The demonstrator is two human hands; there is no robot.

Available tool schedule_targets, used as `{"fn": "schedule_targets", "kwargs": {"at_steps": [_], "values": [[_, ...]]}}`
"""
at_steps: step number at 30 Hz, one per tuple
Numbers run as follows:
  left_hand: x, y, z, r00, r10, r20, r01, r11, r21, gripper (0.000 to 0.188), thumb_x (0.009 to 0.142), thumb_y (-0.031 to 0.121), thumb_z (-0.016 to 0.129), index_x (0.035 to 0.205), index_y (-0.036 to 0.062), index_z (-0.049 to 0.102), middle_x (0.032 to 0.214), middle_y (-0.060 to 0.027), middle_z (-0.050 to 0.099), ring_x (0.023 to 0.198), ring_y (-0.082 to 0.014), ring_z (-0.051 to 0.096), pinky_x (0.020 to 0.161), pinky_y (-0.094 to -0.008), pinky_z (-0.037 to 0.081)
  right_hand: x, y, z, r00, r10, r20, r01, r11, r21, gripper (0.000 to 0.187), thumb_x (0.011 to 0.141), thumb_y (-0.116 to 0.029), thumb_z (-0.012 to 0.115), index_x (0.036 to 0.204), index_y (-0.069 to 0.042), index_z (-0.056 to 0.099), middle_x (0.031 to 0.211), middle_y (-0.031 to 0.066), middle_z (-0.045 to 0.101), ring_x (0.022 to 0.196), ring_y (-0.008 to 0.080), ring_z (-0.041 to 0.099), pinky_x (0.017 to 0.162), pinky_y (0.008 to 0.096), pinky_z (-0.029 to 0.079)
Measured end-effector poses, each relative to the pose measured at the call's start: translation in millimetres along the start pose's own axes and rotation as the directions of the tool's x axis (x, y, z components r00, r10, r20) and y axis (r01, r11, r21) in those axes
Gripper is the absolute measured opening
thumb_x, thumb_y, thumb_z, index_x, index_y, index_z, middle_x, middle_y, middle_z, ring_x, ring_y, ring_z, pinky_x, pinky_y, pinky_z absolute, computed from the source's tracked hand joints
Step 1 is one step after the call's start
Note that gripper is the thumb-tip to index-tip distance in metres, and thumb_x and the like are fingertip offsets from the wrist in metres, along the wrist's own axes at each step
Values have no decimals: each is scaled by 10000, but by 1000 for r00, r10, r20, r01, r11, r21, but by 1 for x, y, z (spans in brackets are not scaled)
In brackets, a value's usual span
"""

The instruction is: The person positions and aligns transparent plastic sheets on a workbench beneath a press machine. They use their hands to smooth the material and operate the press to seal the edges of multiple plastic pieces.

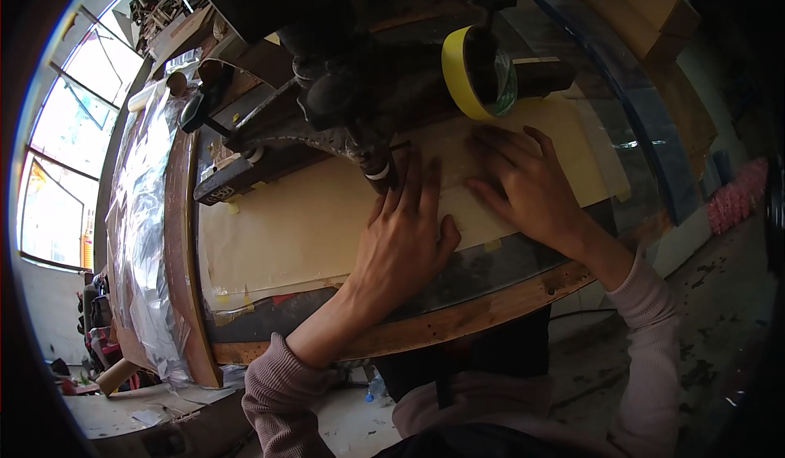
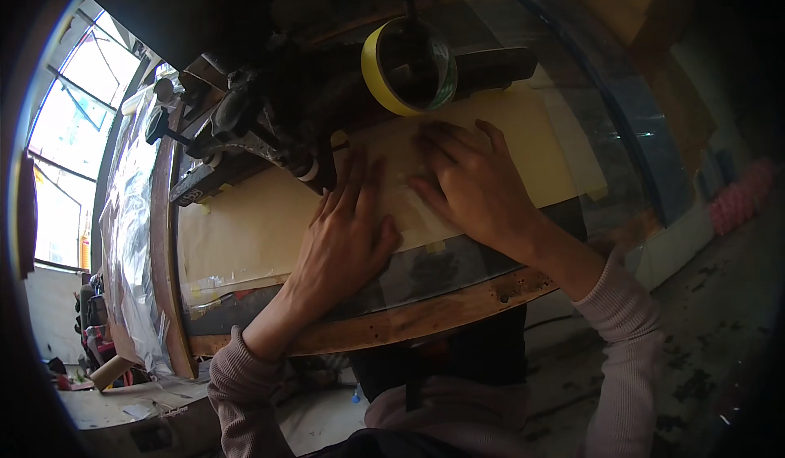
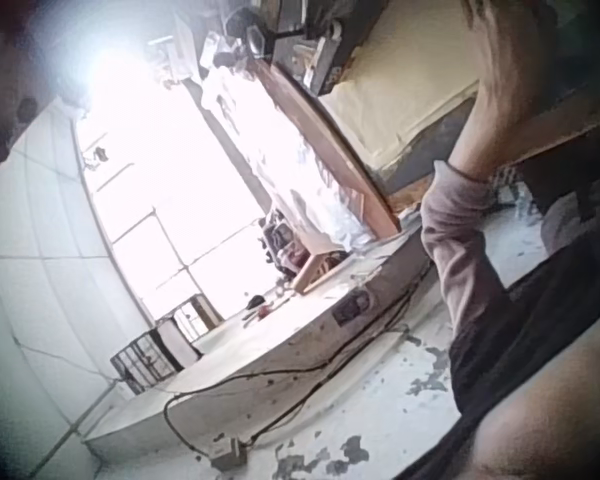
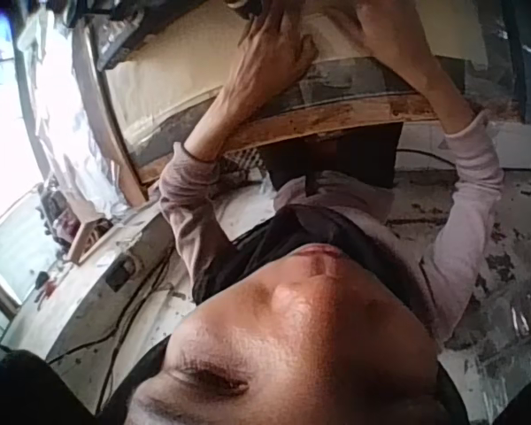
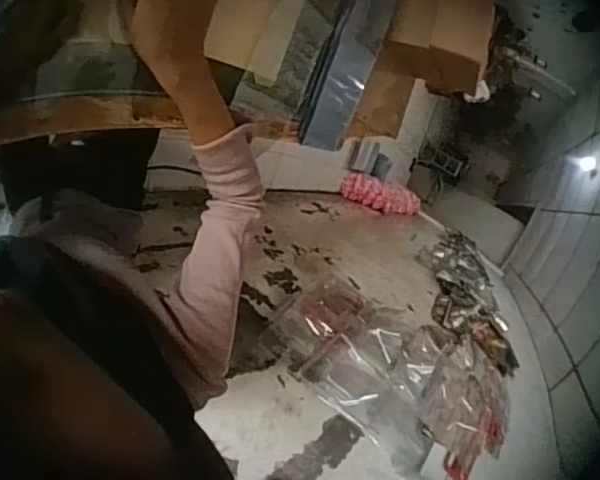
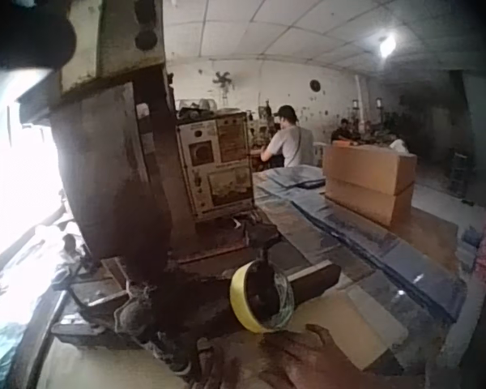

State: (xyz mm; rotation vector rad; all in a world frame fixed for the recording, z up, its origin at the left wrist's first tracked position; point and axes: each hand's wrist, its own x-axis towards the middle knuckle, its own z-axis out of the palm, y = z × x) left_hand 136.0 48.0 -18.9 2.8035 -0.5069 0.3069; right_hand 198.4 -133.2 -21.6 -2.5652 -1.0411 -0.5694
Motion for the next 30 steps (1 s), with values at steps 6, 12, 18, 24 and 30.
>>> {"fn": "schedule_targets", "kwargs": {"at_steps": [6,12,18,24,30], "values": [[4,-1,2,1000,-18,-5,17,999,-50,569,818,211,503,1302,-42,345,1363,-305,281,1243,-438,345,940,-530,379,2,2,0,1000,21,-9,-21,1000,9,347,835,-268,592,1051,4,590,1112,120,580,1097,232,498,957,460,338],[3,-6,5,996,23,-84,-31,995,-94,539,806,220,569,1259,-28,415,1338,-270,348,1209,-407,401,961,-468,368,4,3,2,999,14,-31,-14,1000,-1,324,832,-250,597,1039,-2,596,1105,119,581,1092,236,500,951,451,344],[-4,13,-4,998,49,-40,-49,999,-1,577,798,281,601,1262,-12,421,1306,-286,371,1213,-405,391,968,-478,353,1,1,-4,999,-37,-18,37,999,40,346,815,-247,618,1056,-1,589,1113,121,573,1096,242,502,971,421,346],[-4,11,-2,999,37,-34,-38,999,-12,614,801,312,593,1289,-2,390,1305,-302,360,1222,-423,371,977,-498,337,1,-1,-1,999,-51,-4,51,998,41,384,825,-269,603,1094,4,573,1148,133,563,1148,240,487,991,431,349],[-2,10,-3,999,34,-10,-34,999,22,617,803,337,576,1296,16,388,1319,-297,350,1235,-421,359,968,-523,329,1,0,3,999,-38,24,37,998,46,384,848,-283,569,1102,4,567,1135,135,576,1151,239,493,992,434,351]]}}
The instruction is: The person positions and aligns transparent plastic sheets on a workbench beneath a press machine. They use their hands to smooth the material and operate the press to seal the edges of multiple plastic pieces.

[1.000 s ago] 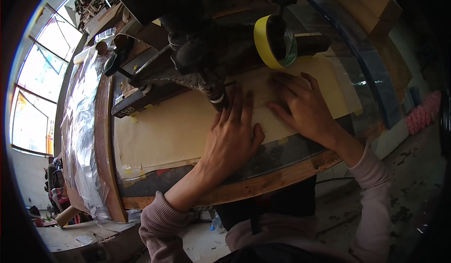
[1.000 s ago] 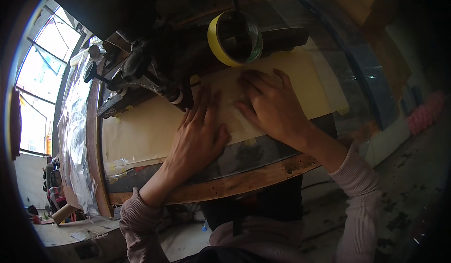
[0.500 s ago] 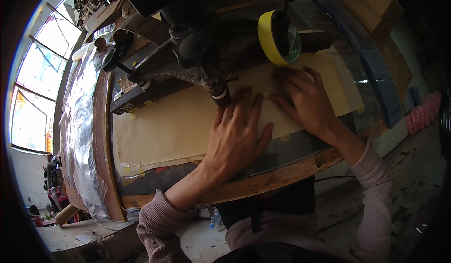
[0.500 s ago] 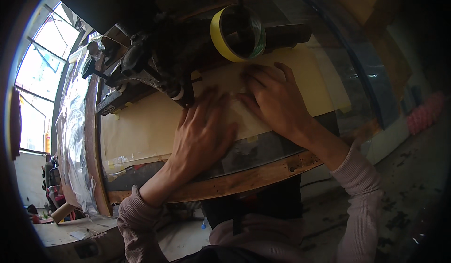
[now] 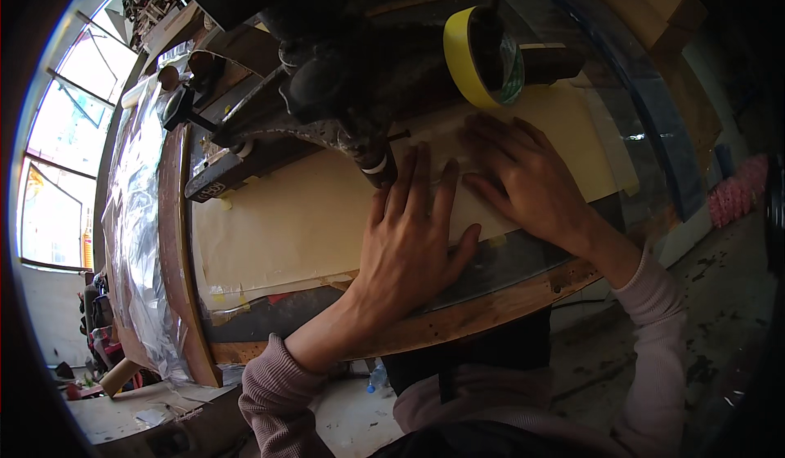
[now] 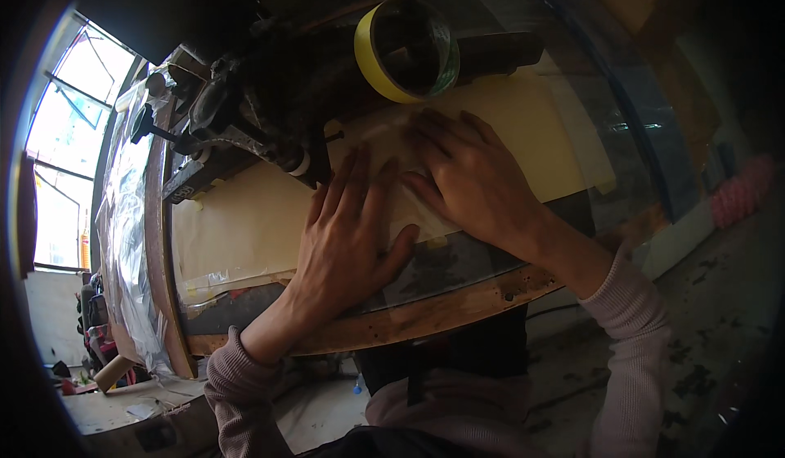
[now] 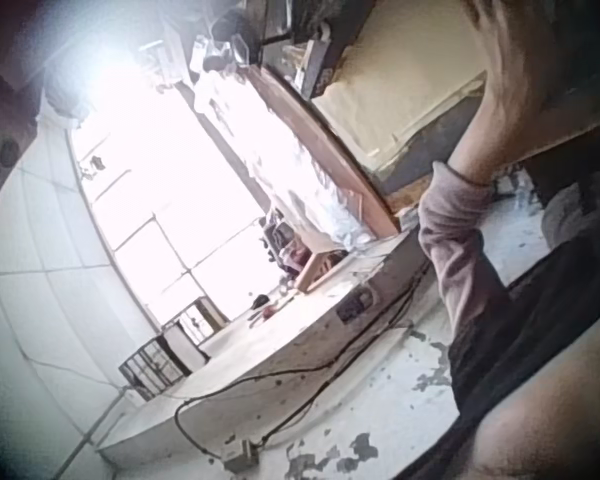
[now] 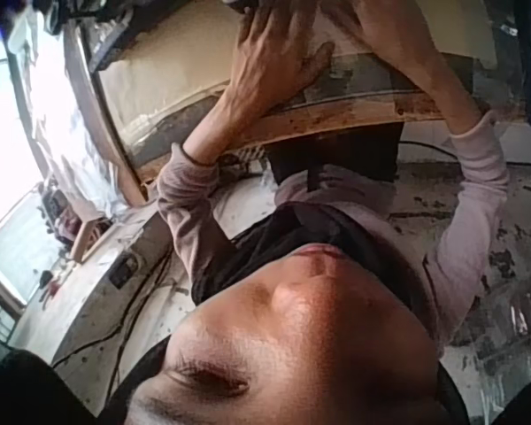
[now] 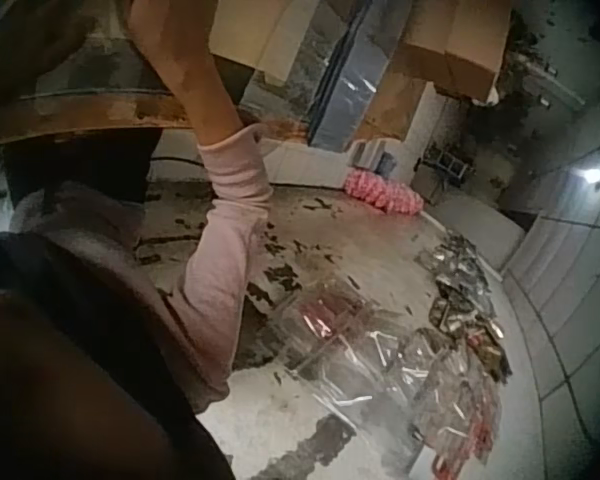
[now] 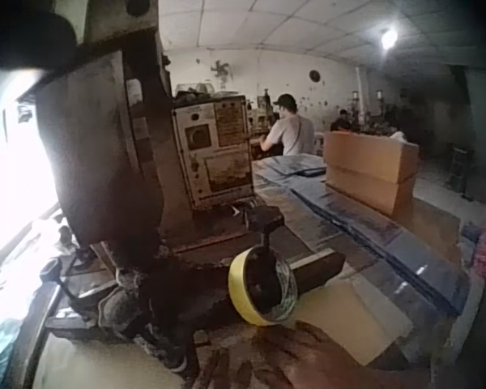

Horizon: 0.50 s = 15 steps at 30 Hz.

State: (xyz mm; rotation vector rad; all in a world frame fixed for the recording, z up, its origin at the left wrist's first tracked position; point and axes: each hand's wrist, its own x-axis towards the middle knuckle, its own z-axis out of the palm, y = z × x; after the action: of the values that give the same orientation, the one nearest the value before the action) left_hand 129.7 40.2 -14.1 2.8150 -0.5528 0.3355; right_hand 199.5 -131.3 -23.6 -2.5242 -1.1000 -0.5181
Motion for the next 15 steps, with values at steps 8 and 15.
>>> {"fn": "schedule_targets", "kwargs": {"at_steps": [8,15], "values": [[2,-2,0,999,-28,31,28,1000,-6,630,809,344,572,1314,26,370,1357,-285,314,1262,-409,331,959,-543,323,2,2,1,1000,17,13,-17,1000,-13,364,856,-272,557,1103,-5,564,1120,122,583,1140,229,500,989,436,352],[3,-5,3,1000,-8,6,7,1000,2,618,830,360,548,1309,4,384,1366,-266,311,1297,-365,300,936,-471,331,3,7,4,999,26,19,-25,1000,-14,351,869,-277,542,1107,-21,558,1144,107,574,1161,221,485,999,449,344]]}}
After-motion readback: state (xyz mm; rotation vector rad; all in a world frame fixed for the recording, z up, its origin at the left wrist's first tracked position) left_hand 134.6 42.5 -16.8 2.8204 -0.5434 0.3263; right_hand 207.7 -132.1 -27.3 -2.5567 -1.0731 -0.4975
